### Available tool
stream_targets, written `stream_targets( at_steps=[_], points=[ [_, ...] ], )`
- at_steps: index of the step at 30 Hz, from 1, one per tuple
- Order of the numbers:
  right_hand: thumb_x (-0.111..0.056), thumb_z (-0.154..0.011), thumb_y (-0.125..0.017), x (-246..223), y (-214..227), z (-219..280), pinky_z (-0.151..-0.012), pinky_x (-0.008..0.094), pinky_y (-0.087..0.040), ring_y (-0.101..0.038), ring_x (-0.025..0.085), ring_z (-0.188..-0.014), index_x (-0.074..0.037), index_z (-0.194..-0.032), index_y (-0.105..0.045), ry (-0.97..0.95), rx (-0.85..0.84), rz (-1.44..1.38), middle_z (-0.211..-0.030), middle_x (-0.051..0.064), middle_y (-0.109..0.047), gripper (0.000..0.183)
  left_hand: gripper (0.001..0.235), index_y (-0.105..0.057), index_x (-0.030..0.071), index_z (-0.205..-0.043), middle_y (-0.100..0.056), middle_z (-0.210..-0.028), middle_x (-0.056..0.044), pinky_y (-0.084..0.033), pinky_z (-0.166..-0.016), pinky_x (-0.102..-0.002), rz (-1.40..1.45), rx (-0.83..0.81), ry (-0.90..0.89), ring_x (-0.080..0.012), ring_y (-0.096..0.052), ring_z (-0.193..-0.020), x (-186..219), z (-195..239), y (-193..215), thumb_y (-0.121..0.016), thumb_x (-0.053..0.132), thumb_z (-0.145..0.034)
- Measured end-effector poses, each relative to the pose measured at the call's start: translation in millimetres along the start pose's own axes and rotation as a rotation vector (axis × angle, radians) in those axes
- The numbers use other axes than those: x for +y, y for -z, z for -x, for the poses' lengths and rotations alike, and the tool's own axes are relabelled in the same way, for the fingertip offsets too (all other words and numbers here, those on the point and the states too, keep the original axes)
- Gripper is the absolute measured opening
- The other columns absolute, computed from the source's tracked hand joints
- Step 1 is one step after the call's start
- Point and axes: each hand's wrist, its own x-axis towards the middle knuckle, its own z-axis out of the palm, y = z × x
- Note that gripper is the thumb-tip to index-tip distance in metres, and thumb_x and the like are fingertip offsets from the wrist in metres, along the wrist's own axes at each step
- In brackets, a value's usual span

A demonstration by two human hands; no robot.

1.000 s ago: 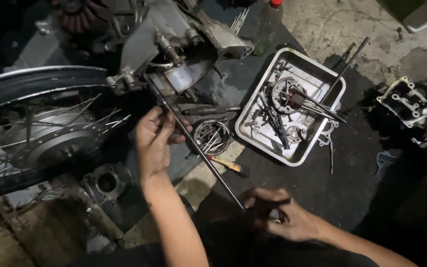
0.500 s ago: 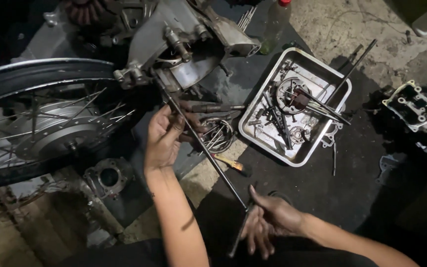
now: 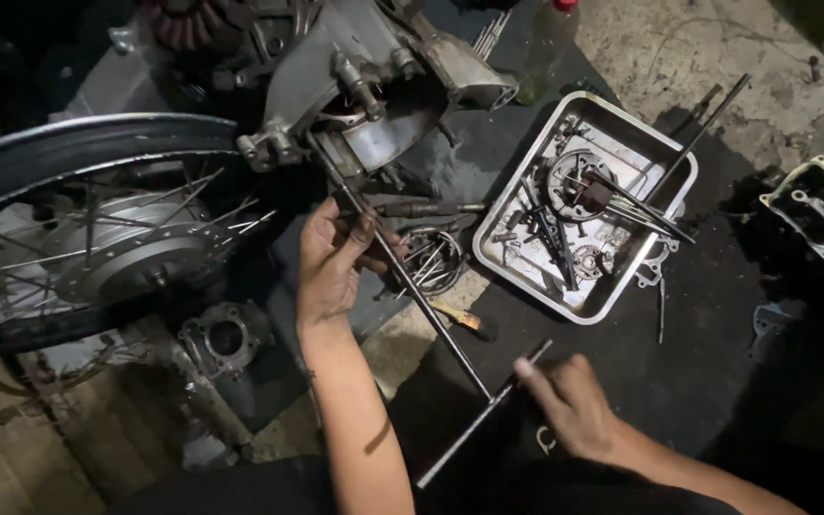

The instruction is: The person works on a motorcycle engine, using a T-handle wrench to tighten bolts on the rear wheel assembly. They then pick up a carburetor and use a screwdriver to adjust its internal components.

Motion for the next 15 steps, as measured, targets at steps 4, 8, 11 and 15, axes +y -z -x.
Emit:
stream_targets(
  at_steps=[4,8,11,15],
  points=[
    [-0.019,-0.084,-0.061,-23.4,10.9,-3.6,-0.034,0.029,-0.033,-0.036,0.014,-0.031,-0.013,-0.050,-0.056,0.581,0.333,0.114,-0.042,-0.003,-0.052,0.035,0.032,-0.060,0.001,-0.111,-0.071,-0.082,-0.013,-0.052,-0.046,-0.017,-0.003,0.040,0.004,-0.0236,-0.076,-0.069,3.8,0.4,-8.3,-0.076,0.022,-0.093],
    [-0.015,-0.068,-0.075,-36.3,13.5,-3.2,-0.037,0.024,-0.033,-0.033,0.012,-0.037,-0.011,-0.061,-0.057,0.975,0.605,0.220,-0.054,-0.002,-0.051,0.020,0.027,-0.060,0.000,-0.107,-0.071,-0.078,-0.012,-0.052,-0.045,-0.016,-0.019,0.065,-0.009,-0.0199,-0.073,-0.063,10.3,0.7,-17.0,-0.074,0.019,-0.094],
    [-0.056,-0.077,-0.077,-5.1,-5.3,-11.6,-0.034,0.022,-0.045,-0.046,0.007,-0.040,0.006,-0.102,-0.067,0.983,0.524,0.282,-0.069,-0.002,-0.061,0.067,0.026,-0.061,0.001,-0.106,-0.071,-0.077,-0.012,-0.052,-0.043,-0.017,-0.039,0.101,-0.003,-0.0202,-0.073,-0.061,9.6,0.6,-18.8,-0.075,0.018,-0.093],
    [-0.050,-0.080,-0.080,-44.2,7.1,-4.7,-0.046,0.030,-0.049,-0.055,0.019,-0.049,0.001,-0.097,-0.072,0.947,0.435,0.371,-0.073,0.005,-0.062,0.055,0.031,-0.062,0.000,-0.108,-0.070,-0.078,-0.011,-0.051,-0.042,-0.017,-0.052,0.133,-0.007,-0.0184,-0.071,-0.059,9.4,1.8,-22.7,-0.078,0.020,-0.090]
  ],
)
